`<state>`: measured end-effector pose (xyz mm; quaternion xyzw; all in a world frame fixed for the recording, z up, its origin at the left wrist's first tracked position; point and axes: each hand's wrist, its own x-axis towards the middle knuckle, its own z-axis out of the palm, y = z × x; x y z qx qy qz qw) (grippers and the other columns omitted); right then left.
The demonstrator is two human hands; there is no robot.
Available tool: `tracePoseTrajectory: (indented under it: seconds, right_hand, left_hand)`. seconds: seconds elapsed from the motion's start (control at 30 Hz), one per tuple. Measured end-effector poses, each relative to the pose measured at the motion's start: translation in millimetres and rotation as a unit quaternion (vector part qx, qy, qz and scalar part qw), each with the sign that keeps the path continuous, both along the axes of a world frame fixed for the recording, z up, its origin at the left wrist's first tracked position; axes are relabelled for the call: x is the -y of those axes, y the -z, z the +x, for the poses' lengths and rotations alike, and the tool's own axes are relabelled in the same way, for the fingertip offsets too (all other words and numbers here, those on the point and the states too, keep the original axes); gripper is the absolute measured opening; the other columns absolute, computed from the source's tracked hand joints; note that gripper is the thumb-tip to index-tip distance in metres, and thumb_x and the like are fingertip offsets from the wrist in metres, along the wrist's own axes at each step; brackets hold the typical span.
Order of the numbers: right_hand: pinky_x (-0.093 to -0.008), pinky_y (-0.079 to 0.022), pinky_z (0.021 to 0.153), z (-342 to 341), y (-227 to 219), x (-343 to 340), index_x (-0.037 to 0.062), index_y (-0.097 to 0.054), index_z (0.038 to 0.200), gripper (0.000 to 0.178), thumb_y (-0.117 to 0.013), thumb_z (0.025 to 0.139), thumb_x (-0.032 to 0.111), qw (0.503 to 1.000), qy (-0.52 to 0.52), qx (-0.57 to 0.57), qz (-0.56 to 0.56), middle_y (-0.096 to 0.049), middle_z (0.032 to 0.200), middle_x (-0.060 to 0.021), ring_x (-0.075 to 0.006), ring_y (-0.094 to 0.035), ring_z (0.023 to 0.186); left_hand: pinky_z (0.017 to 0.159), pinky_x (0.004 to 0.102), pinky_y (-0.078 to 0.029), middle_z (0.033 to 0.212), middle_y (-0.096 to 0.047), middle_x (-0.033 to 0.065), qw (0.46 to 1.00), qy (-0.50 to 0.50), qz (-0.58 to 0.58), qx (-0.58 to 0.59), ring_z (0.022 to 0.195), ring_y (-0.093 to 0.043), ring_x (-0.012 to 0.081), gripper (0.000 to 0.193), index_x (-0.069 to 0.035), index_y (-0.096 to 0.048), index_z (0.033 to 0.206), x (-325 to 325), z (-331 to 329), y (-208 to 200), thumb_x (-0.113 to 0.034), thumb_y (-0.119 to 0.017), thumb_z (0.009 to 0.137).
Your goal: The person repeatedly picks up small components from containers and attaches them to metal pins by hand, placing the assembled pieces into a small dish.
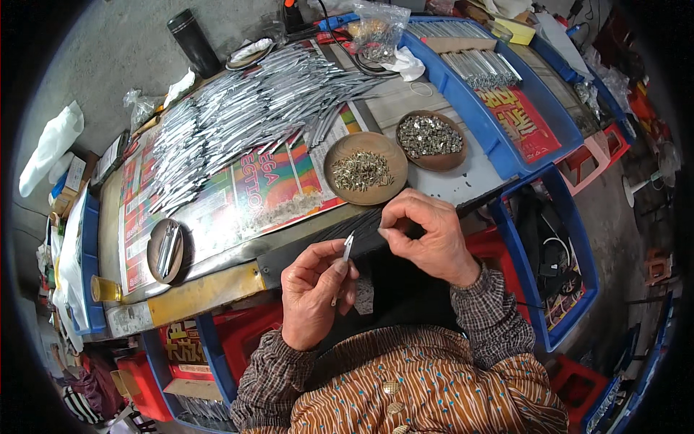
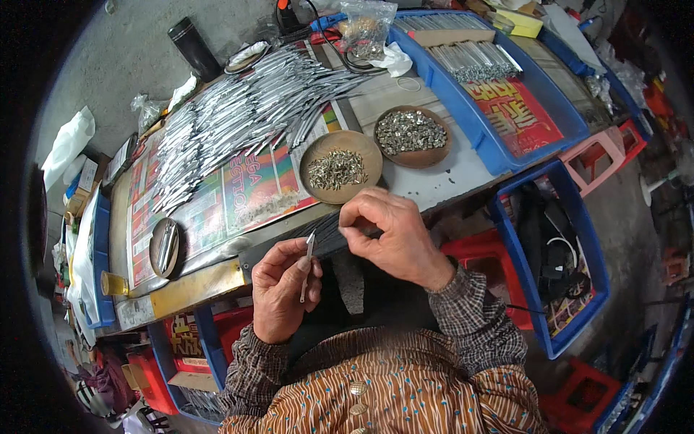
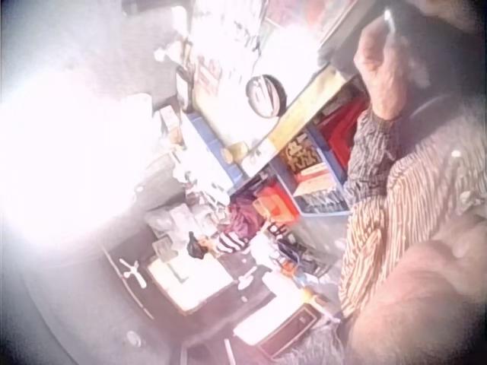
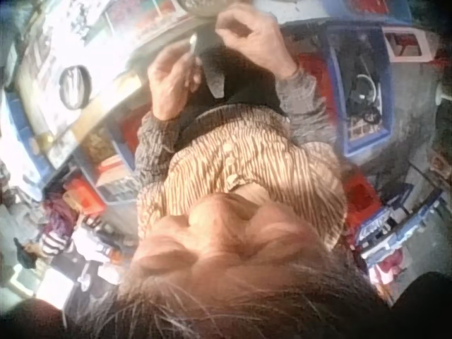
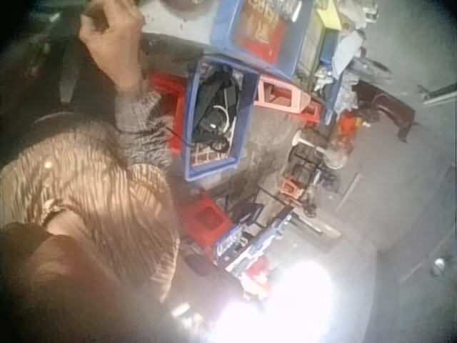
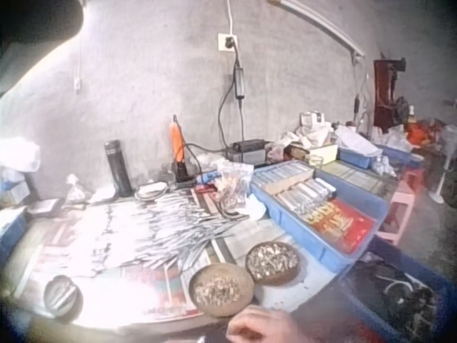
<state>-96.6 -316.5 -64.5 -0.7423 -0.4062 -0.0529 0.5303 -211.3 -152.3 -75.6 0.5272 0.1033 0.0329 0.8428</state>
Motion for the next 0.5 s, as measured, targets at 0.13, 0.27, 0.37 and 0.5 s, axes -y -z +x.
tracePoseTrajectory:
  seconds: [0.13, 0.27, 0.37, 0.5]
  right_hand:
    - [-0.0241, -0.050, 0.065, -21.1, 8.4, 1.1, -0.0005, -0.061, 0.085, 0.012, -0.066, 0.076, -0.006, 0.986, -0.032, -0.142, 0.082, -0.064, 0.084, -0.0066, -0.0111, -0.061, 0.075]
    - [-0.0222, -0.049, 0.067, -31.0, 15.3, -3.3, -0.0010, -0.061, 0.088, 0.010, -0.064, 0.080, -0.006, 0.971, -0.045, -0.186, 0.142, -0.062, 0.089, -0.0068, -0.0096, -0.059, 0.078]
    - [-0.0216, -0.049, 0.066, -33.7, 17.9, -3.2, -0.0008, -0.061, 0.088, 0.010, -0.065, 0.080, -0.005, 0.972, -0.039, -0.178, 0.145, -0.061, 0.090, -0.0066, -0.0093, -0.058, 0.079]
    - [-0.0215, -0.048, 0.065, -34.8, 18.1, -2.3, -0.0006, -0.060, 0.088, 0.009, -0.066, 0.081, -0.002, 0.975, -0.030, -0.169, 0.144, -0.060, 0.091, -0.0063, -0.0090, -0.057, 0.078]
  left_hand:
    - [0.040, 0.0201, -0.040, 0.083, -0.063, 0.0080, 0.999, 0.008, -0.033, 0.009, 0.054, -0.056, 0.0099, 0.022, 0.004, -0.056, 0.114, 7.9, -0.4, -3.1, -0.004, -0.055, 0.094]
    - [0.040, 0.0200, -0.040, 0.083, -0.062, 0.0082, 0.999, 0.016, -0.040, 0.018, 0.055, -0.056, 0.0103, 0.022, 0.005, -0.056, 0.114, 15.3, -2.4, -5.2, -0.004, -0.055, 0.094]
    - [0.041, 0.0198, -0.041, 0.083, -0.062, 0.0085, 0.999, 0.025, -0.034, 0.025, 0.055, -0.057, 0.0105, 0.023, 0.005, -0.055, 0.115, 17.8, -3.8, -5.5, -0.004, -0.054, 0.094]
    - [0.041, 0.0194, -0.042, 0.083, -0.062, 0.0084, 0.999, 0.033, -0.027, 0.026, 0.056, -0.057, 0.0101, 0.024, 0.005, -0.055, 0.116, 19.2, -5.6, -6.6, -0.005, -0.055, 0.094]
